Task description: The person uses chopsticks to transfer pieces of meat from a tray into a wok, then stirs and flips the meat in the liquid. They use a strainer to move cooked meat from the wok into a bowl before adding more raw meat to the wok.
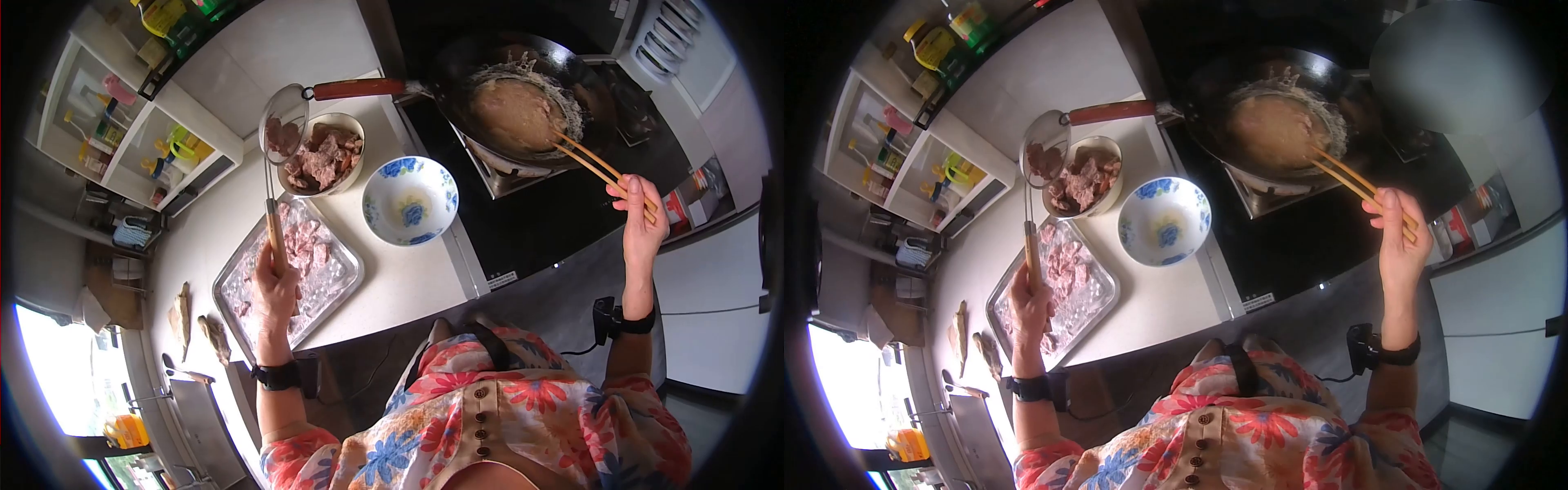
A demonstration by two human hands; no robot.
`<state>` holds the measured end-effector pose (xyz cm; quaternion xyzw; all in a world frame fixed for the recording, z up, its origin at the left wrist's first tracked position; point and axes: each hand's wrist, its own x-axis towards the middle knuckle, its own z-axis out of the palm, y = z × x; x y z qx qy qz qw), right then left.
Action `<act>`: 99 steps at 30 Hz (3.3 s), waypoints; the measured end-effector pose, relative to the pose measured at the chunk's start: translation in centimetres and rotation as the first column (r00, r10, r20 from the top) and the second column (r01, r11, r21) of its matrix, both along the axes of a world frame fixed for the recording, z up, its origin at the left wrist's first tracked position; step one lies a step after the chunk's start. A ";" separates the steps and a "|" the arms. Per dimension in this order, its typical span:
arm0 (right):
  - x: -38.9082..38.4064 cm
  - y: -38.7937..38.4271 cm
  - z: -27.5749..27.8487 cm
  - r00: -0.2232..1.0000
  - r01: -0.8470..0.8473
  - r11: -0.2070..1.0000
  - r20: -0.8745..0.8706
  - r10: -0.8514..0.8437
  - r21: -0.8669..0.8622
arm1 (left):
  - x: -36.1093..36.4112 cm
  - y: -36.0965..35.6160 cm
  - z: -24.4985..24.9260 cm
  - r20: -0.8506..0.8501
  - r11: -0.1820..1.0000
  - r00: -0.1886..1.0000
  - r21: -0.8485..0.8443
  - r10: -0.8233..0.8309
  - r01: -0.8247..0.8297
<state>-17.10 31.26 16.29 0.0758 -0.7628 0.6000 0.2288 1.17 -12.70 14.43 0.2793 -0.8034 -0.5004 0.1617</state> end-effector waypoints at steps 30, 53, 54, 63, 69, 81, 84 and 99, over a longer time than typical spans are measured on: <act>-0.6 -1.6 1.0 0.998 0.000 0.997 -0.056 0.004 0.073 | 8.7 1.6 1.3 -0.278 0.683 0.960 0.706 0.023 0.188; -1.9 -6.1 2.4 0.999 -0.037 0.990 -0.020 0.040 0.138 | 6.3 2.8 -4.4 -0.172 0.190 0.940 0.953 -0.294 0.234; -2.0 -6.6 2.7 0.997 -0.062 0.986 -0.033 0.068 0.153 | 6.3 2.9 -4.3 -0.189 0.182 0.945 0.953 -0.266 0.242; -1.6 -17.4 4.9 0.906 -0.415 0.908 -0.064 0.418 0.059 | 7.2 2.9 -5.0 -0.155 0.214 0.952 0.953 -0.265 0.215; -1.6 -17.9 2.4 0.866 -0.500 0.847 0.127 0.484 0.180 | 7.7 2.8 -5.2 -0.186 0.183 0.957 0.956 -0.221 0.228; -1.8 -16.6 -0.3 0.845 -0.509 0.844 0.288 0.451 0.171 | 7.5 1.6 -4.3 -0.147 0.204 0.957 0.958 -0.251 0.201; -2.0 -16.6 -0.7 0.837 -0.518 0.840 0.295 0.461 0.159 | 7.5 1.6 -4.4 -0.146 0.201 0.957 0.959 -0.249 0.198; -1.7 -20.1 1.0 0.834 -0.533 0.845 0.196 0.516 0.046 | 7.5 1.2 -4.5 -0.138 0.172 0.959 0.968 -0.247 0.184</act>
